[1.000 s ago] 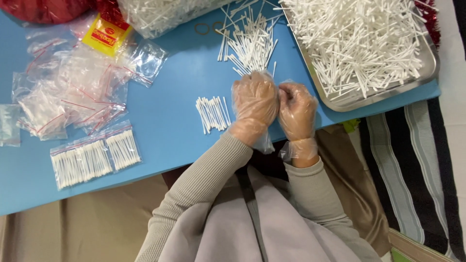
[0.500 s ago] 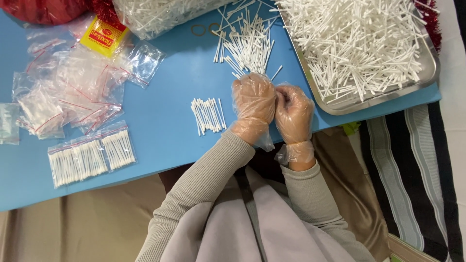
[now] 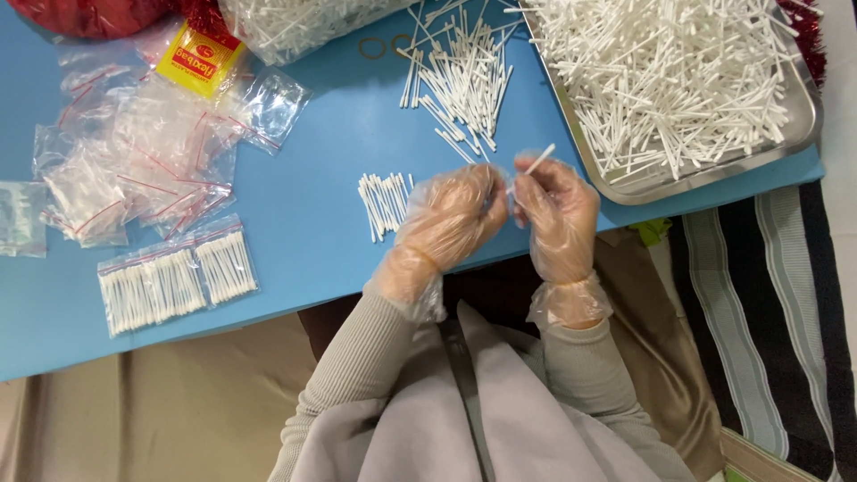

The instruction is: The person picks up cotton swabs one by one from a tray and places them into a small plastic bag.

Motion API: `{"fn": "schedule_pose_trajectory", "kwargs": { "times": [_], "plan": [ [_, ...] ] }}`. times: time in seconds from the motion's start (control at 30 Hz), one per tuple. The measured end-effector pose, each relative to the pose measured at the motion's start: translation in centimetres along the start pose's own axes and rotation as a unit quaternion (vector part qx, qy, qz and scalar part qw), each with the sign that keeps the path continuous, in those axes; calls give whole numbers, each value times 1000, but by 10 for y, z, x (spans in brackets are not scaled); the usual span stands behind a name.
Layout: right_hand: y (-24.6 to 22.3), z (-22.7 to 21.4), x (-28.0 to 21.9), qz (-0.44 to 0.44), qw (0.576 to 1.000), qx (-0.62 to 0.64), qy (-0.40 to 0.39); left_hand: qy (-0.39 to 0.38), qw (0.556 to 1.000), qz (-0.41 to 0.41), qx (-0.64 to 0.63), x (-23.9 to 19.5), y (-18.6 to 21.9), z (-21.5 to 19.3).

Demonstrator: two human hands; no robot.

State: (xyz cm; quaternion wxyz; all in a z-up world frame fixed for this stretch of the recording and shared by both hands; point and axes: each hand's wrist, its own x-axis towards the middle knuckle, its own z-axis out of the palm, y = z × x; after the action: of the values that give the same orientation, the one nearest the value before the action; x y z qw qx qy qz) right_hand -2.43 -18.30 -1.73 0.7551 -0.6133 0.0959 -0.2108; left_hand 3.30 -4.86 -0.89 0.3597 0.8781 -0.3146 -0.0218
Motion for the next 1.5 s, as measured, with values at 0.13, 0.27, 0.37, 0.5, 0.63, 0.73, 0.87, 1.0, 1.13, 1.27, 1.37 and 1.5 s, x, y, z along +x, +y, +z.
{"fn": "schedule_pose_trajectory", "kwargs": {
  "times": [0.13, 0.27, 0.37, 0.5, 0.63, 0.73, 0.87, 1.0, 1.13, 1.27, 1.37, 1.5],
  "plan": [
    [-13, 1, -11, 29, 998, 59, 15, -54, 993, -73, -74, -16, 21, -43],
    [-18, 0, -18, 62, 989, 137, 0, 15, 949, -114, -293, -32, 20, -56],
    [-21, 6, -24, 72, 984, 160, -17, 74, 936, -74, -337, -42, 17, -55],
    [-23, 22, -33, 57, 992, 99, -49, 141, 935, -82, -316, -48, 16, -56],
    [-15, 35, -28, -62, 984, -111, -126, 141, 961, -93, -219, -61, -8, -62],
    [2, 43, -27, -63, 963, -209, -159, 192, 970, -62, -136, -69, -22, -59],
    [22, 56, -25, -116, 928, -334, -116, 263, 963, -55, -21, -74, -32, -58],
    [25, 62, -22, -164, 901, -382, -127, 293, 956, -31, 0, -70, -33, -60],
    [10, 54, -24, -112, 902, -393, -141, 262, 964, -36, 28, -66, -29, -54],
    [4, 31, -7, -143, 887, -427, -97, 217, 973, -23, 78, -57, -26, -36],
    [6, 19, 9, -173, 861, -471, -83, 182, 980, -15, 83, -48, -24, -19],
    [39, 14, 30, -217, 796, -557, -96, 183, 975, -23, 120, -35, -33, 9]
  ]
}}
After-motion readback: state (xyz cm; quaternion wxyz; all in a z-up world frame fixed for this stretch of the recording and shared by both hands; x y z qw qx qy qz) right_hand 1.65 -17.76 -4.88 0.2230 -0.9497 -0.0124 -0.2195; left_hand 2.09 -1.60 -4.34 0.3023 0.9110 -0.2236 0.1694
